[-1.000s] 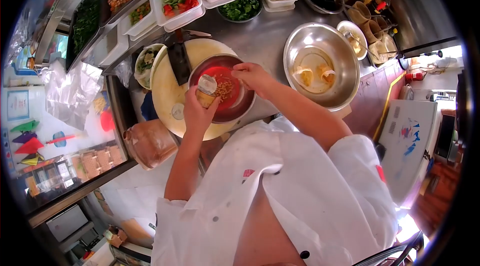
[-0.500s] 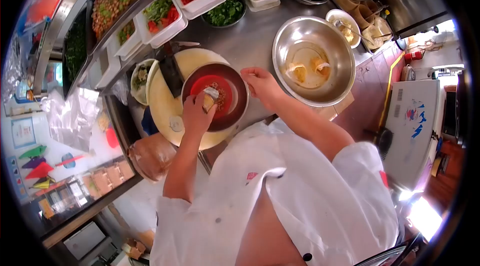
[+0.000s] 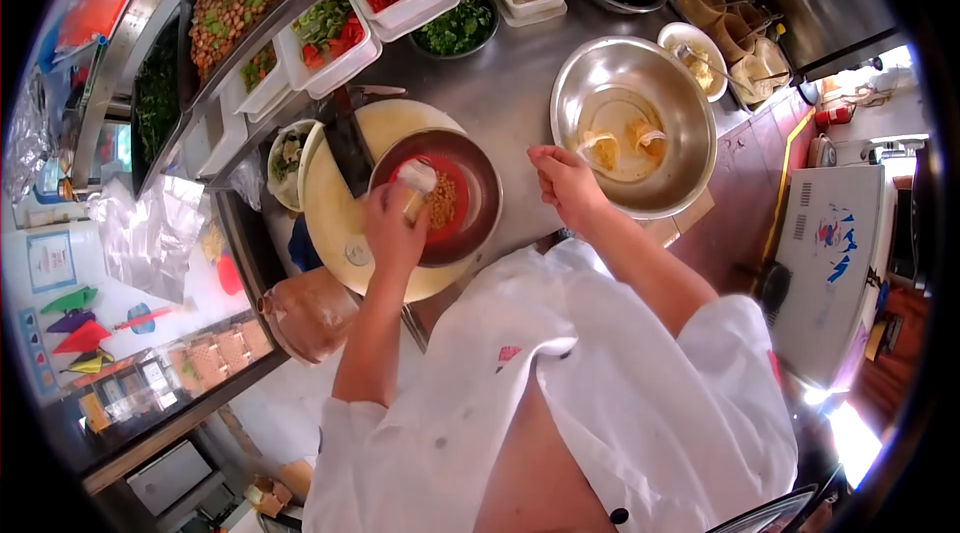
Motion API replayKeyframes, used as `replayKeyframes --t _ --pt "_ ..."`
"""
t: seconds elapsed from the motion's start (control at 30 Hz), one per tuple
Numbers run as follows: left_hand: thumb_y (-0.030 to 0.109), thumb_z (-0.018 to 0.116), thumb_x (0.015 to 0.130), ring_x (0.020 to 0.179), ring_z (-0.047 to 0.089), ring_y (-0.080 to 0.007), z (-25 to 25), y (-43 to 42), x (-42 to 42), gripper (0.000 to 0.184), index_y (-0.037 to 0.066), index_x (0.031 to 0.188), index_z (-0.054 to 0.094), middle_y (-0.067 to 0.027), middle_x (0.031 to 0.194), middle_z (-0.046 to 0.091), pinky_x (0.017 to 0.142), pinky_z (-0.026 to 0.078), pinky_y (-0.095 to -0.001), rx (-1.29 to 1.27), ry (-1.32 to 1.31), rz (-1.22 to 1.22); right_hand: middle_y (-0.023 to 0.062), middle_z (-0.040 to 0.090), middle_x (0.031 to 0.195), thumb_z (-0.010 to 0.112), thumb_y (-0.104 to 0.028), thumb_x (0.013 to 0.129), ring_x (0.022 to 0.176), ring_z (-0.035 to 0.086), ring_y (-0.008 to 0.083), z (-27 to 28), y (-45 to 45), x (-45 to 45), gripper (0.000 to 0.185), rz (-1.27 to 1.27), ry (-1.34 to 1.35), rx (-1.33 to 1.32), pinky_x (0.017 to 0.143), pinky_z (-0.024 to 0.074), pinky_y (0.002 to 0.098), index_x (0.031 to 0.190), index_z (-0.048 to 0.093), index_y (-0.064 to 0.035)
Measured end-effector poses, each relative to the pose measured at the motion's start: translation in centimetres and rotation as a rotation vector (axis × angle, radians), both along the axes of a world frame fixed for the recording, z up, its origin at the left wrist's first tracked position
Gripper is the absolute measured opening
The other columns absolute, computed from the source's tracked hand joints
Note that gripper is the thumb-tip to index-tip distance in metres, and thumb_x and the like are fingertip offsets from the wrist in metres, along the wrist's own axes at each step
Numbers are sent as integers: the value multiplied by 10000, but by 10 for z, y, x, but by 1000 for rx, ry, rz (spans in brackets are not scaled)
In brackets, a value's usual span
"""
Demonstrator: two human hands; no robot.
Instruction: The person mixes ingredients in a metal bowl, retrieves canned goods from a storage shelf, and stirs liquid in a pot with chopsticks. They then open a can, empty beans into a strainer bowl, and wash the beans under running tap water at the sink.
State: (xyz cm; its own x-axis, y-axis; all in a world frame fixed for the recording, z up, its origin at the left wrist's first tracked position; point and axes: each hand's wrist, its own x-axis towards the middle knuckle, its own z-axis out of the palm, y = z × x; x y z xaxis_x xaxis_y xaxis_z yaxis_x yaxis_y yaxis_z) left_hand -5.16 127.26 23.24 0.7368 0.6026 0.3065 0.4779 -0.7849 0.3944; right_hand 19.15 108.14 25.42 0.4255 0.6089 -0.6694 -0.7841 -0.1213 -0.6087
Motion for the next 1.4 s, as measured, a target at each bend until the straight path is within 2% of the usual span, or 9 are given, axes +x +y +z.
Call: replayKeyframes --t 0.1,0.23,0.37,0.63,0.77,1.07,1.17,1.27,1.4 --pt "213 817 800 1121 575 -400 -6 1 -10 564 87 1306 603 -197 1218 577 941 492 -476 -111 256 -5 -72 437 748 670 -221 989 604 368 46 12 -4 0 195 13 -30 -5 536 315 238 1113 600 -88" --pt "227 824 802 1120 559 -402 33 -10 -3 588 91 1323 589 -194 1218 573 958 468 -472 -123 -70 89 -73 435 746 673 -227 986 612 373 47 7 -15 5 158 -39 -48 33 546 321 246 1058 611 -101" --pt "230 819 814 1149 552 -416 -18 0 -17 591 88 1331 569 -208 1232 564 974 466 -479 -228 198 -1 -74 434 744 672 -232 987 607 371 45 5 -22 -3 151 -24 -29 5 543 317 246 1039 610 -104" --pt "221 780 857 1121 570 -421 55 -15 4 564 27 1330 542 -231 1243 564 964 474 -460 -125 -269 83 -76 432 762 660 -227 997 616 364 45 5 -22 4 163 -47 -42 29 551 306 240 1081 593 -105" --pt "243 783 867 1092 598 -410 -21 4 -14 568 13 1326 539 -225 1192 594 941 498 -442 -220 118 2 -75 433 762 658 -209 998 621 367 46 2 -30 -3 149 -41 -6 28 549 300 236 1084 595 -105" --pt "281 791 897 1120 631 -318 35 -2 -9 588 10 1352 536 -197 1270 589 979 504 -396 -613 -476 165 -86 369 718 625 -185 1013 609 332 48 12 -39 -4 111 -92 -2 -1 540 266 235 1101 606 -121" --pt "266 786 911 1054 654 -233 -36 20 -22 561 -8 1336 542 -157 1200 613 907 541 -355 -327 92 20 -86 365 715 623 -188 1015 605 326 47 6 -42 -1 107 -88 -6 32 541 266 235 1099 609 -123" --pt "297 761 940 991 672 -184 -4 13 -13 541 -19 1323 546 -127 1128 640 794 564 -308 -953 -151 206 -85 402 737 636 -212 1012 610 346 41 8 -45 7 112 -99 -63 38 540 280 231 1080 607 -128" --pt "323 690 993 958 682 -154 34 23 -16 491 14 1344 541 -97 1117 668 722 549 -269 -1235 -454 193 -94 415 741 642 -222 1011 608 351 33 0 -55 3 101 -94 13 48 536 285 231 1053 603 -138"
